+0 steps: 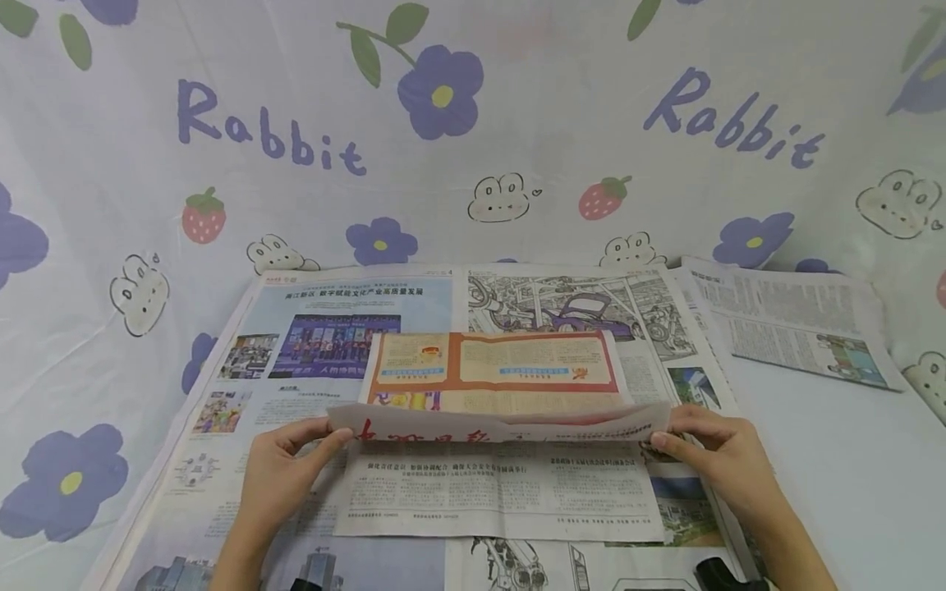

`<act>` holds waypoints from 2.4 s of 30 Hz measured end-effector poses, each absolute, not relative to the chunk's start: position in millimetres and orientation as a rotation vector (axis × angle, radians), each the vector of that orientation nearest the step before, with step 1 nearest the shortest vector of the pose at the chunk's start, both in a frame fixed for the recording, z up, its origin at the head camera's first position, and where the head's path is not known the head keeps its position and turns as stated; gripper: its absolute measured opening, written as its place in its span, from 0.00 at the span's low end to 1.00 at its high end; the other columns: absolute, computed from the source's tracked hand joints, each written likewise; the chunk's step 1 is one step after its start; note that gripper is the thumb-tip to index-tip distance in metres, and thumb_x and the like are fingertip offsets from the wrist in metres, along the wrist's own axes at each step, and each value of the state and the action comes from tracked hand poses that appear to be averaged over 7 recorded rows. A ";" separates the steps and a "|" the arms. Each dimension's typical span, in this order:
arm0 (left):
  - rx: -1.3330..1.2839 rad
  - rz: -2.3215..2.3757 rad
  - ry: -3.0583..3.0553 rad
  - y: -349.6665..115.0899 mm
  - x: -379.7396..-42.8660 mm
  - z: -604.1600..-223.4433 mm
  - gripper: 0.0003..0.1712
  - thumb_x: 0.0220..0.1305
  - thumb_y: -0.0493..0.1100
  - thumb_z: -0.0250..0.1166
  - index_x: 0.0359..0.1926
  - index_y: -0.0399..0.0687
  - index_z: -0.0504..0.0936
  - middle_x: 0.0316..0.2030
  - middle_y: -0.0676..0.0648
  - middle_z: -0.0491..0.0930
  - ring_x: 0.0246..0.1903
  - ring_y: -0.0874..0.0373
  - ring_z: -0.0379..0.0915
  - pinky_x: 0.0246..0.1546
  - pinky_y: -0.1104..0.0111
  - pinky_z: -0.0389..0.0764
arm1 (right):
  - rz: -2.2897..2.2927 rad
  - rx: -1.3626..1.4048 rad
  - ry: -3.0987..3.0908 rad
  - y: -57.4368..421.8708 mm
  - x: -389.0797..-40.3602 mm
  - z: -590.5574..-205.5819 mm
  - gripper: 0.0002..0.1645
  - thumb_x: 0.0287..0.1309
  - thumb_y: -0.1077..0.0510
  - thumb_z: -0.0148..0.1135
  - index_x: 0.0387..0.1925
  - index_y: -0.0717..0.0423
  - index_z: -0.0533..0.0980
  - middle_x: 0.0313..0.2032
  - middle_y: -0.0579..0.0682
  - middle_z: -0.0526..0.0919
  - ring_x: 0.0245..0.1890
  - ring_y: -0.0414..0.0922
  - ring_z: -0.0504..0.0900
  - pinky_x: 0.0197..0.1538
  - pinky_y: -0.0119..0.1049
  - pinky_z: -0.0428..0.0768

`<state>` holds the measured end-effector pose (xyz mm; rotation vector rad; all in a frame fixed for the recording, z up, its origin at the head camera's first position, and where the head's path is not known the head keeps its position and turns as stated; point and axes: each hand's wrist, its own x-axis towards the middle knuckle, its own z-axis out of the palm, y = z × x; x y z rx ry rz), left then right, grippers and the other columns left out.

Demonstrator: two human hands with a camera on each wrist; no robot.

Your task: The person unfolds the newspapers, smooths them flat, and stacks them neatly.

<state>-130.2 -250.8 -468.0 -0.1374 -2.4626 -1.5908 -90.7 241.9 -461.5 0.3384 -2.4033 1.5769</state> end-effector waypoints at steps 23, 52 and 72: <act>-0.407 -1.471 -2.444 -271.5 -134.7 -365.5 0.08 0.63 0.47 0.71 0.36 0.48 0.90 0.35 0.52 0.87 0.47 0.61 0.77 0.50 0.64 0.75 | 1.347 0.504 -2.569 245.7 -105.4 -332.9 0.02 0.64 0.66 0.64 0.36 0.59 0.81 0.36 0.53 0.80 0.33 0.45 0.75 0.32 0.35 0.72; -0.369 -1.691 -2.737 -255.5 -245.6 -447.1 0.20 0.68 0.47 0.66 0.52 0.34 0.82 0.44 0.39 0.84 0.44 0.47 0.80 0.46 0.56 0.80 | 1.941 -0.037 -2.686 240.4 -223.9 -414.5 0.32 0.66 0.52 0.65 0.60 0.74 0.70 0.48 0.55 0.82 0.43 0.43 0.84 0.50 0.42 0.80; 0.131 -2.294 -2.611 -255.3 -252.2 -462.7 0.24 0.64 0.39 0.69 0.57 0.27 0.78 0.36 0.40 0.85 0.33 0.55 0.85 0.37 0.65 0.83 | 2.512 -0.608 -2.359 235.0 -217.4 -443.3 0.09 0.60 0.65 0.68 0.42 0.61 0.83 0.34 0.54 0.87 0.35 0.48 0.87 0.42 0.41 0.84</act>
